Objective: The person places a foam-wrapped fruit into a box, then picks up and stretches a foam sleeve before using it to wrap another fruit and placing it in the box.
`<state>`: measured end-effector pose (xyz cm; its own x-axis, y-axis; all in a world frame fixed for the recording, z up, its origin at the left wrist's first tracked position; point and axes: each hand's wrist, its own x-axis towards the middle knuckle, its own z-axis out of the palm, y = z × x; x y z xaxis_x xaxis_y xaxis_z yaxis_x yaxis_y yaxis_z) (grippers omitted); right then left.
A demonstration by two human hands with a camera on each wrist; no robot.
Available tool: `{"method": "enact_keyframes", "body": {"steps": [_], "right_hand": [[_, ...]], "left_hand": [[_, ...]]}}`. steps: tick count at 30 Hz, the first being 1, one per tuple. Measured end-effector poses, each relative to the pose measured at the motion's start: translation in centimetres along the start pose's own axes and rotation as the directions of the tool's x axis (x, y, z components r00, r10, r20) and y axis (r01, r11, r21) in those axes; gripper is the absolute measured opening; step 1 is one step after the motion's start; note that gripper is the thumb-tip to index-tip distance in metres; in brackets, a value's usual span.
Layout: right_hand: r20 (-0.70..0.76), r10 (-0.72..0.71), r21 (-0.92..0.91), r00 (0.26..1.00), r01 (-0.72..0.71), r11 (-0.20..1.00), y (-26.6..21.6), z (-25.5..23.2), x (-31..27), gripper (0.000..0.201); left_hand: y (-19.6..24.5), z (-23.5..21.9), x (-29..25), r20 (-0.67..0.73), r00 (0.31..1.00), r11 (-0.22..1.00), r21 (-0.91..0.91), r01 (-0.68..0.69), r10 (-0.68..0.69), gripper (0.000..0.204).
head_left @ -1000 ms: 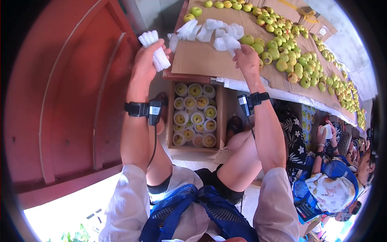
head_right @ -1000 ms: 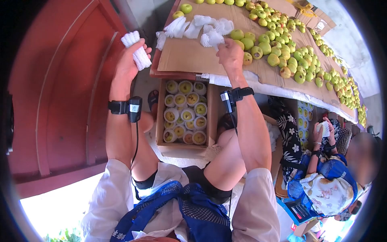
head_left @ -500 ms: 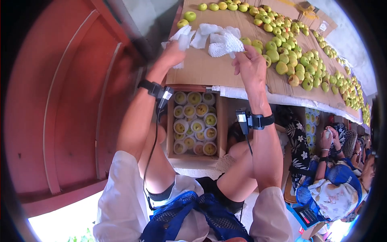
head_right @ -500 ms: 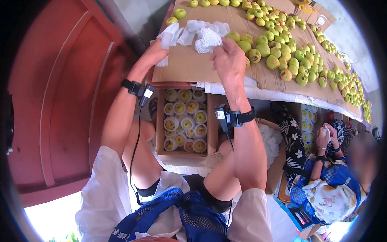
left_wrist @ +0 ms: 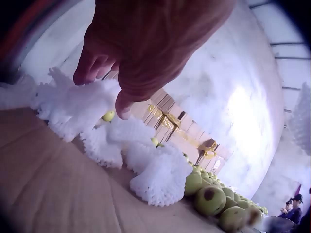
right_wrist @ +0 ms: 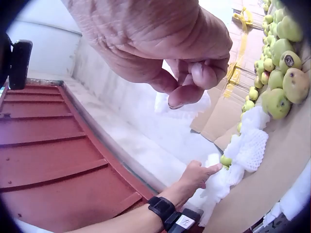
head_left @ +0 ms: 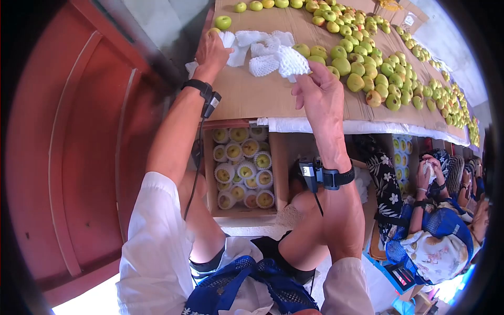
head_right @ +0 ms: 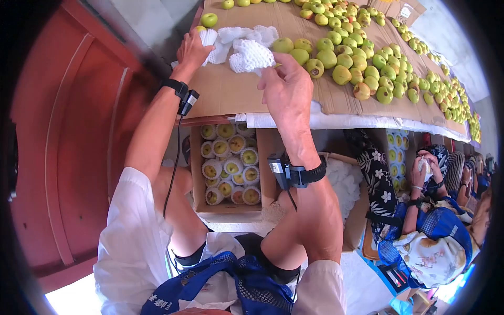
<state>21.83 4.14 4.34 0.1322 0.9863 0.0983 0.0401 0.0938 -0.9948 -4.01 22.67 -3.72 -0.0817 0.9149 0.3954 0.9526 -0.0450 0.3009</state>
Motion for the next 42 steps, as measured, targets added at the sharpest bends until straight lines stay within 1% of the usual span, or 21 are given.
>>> {"method": "enact_keyframes", "body": {"steps": [2,5,8,9,11,12,13,14,17,18,21,23,24,26,29,32,33,35,36,39,42], "right_hand": [[-0.003,-0.016,-0.03,1.0,0.016,0.999,0.0,-0.3,0.1,0.032],[-0.016,-0.005,-0.044,1.0,0.004,0.999,0.2,-0.2,0.2,0.032],[-0.005,0.004,-0.073,1.0,-0.005,0.997,0.1,-0.2,0.2,0.03],[0.003,0.004,-0.088,1.0,-0.004,0.996,0.0,-0.2,0.1,0.03],[0.044,0.029,0.035,0.999,-0.03,0.999,-0.1,-0.3,-0.1,0.027],[0.066,0.039,0.097,0.997,-0.046,0.994,-0.3,-0.3,-0.2,0.026],[0.083,0.063,0.122,0.995,-0.073,0.99,-0.4,-0.4,-0.2,0.024],[0.103,0.088,0.147,0.991,-0.103,0.984,-0.6,-0.5,-0.4,0.023],[0.149,0.141,0.211,0.979,-0.171,0.962,-0.5,-0.1,-0.7,0.021],[0.161,0.155,0.23,0.975,-0.19,0.954,-0.4,0.1,-0.8,0.021],[0.252,0.126,0.269,0.959,-0.195,0.943,-0.2,0.4,-1.2,0.019],[0.261,0.132,0.265,0.956,-0.202,0.943,-0.6,0.9,-1.7,0.019],[0.264,0.133,0.263,0.955,-0.203,0.943,-0.8,1.1,-2.0,0.02],[0.233,0.122,0.248,0.965,-0.18,0.952,-0.9,1.7,-2.2,0.019],[0.175,0.137,0.225,0.975,-0.175,0.959,-0.5,2.5,-2.3,0.02],[0.123,0.18,0.16,0.976,-0.199,0.967,-0.3,3.1,-2.0,0.021],[0.107,0.198,0.13,0.974,-0.211,0.969,-0.1,3.3,-1.8,0.022],[0.1,0.169,0.073,0.981,-0.176,0.982,0.5,3.8,-1.6,0.025],[0.097,0.153,0.043,0.983,-0.158,0.987,0.8,4.0,-1.5,0.026],[0.094,0.188,-0.071,0.978,-0.182,0.981,1.2,4.3,-1.2,0.037],[0.063,0.137,-0.135,0.988,-0.128,0.983,2.3,4.8,-0.8,0.037]], "left_hand": [[-0.3,0.4,-0.4,0.017,1.0,0.999,0.042,0.006,-0.006,0.079],[0.1,-0.4,-1.2,0.041,0.999,0.998,0.056,0.001,-0.003,0.07],[1.5,-2.3,-1.9,0.02,0.999,0.995,0.095,-0.031,0.029,0.054],[1.9,-3.2,-2.2,0.035,0.997,0.997,0.032,-0.064,0.063,0.049],[2.7,-5.2,-2.8,0.057,0.99,0.988,-0.094,-0.127,0.132,0.041],[3.5,-6.8,-3.3,0.18,0.974,0.952,-0.296,-0.079,0.137,0.041],[4.3,-8.3,-3.8,0.296,0.941,0.878,-0.479,-0.004,0.166,0.041],[5.2,-9.8,-4.7,0.4,0.891,0.77,-0.63,0.097,0.215,0.041],[7.4,-13.2,-9.1,0.401,0.837,0.455,-0.865,0.212,0.372,0.044],[7.7,-13.7,-10.1,0.395,0.852,0.454,-0.864,0.218,0.342,0.043],[8.5,-14.8,-12.0,0.359,0.898,0.449,-0.866,0.218,0.256,0.04],[8.4,-15.1,-12.7,0.307,0.93,0.45,-0.873,0.19,0.204,0.037],[8.2,-15.3,-13.0,0.298,0.939,0.472,-0.861,0.186,0.172,0.036],[7.7,-15.4,-13.3,0.281,0.953,0.515,-0.837,0.185,0.113,0.033],[7.3,-15.6,-14.2,0.17,0.983,0.514,-0.85,0.112,0.066,0.027],[7.4,-16.8,-15.3,0.151,0.988,0.398,-0.906,0.145,-0.016,0.022],[7.2,-16.6,-15.2,0.149,0.989,0.318,-0.936,0.147,-0.016,0.02],[6.6,-16.0,-15.1,0.148,0.989,0.152,-0.977,0.149,-0.017,0.017],[6.4,-15.8,-15.2,0.147,0.989,0.13,-0.98,0.149,-0.028,0.016],[6.0,-14.9,-15.8,0.163,0.986,0.063,-0.984,0.165,-0.038,0.016],[5.7,-13.6,-16.8,0.228,0.974,0.001,-0.974,0.228,-0.005,0.017]]}}
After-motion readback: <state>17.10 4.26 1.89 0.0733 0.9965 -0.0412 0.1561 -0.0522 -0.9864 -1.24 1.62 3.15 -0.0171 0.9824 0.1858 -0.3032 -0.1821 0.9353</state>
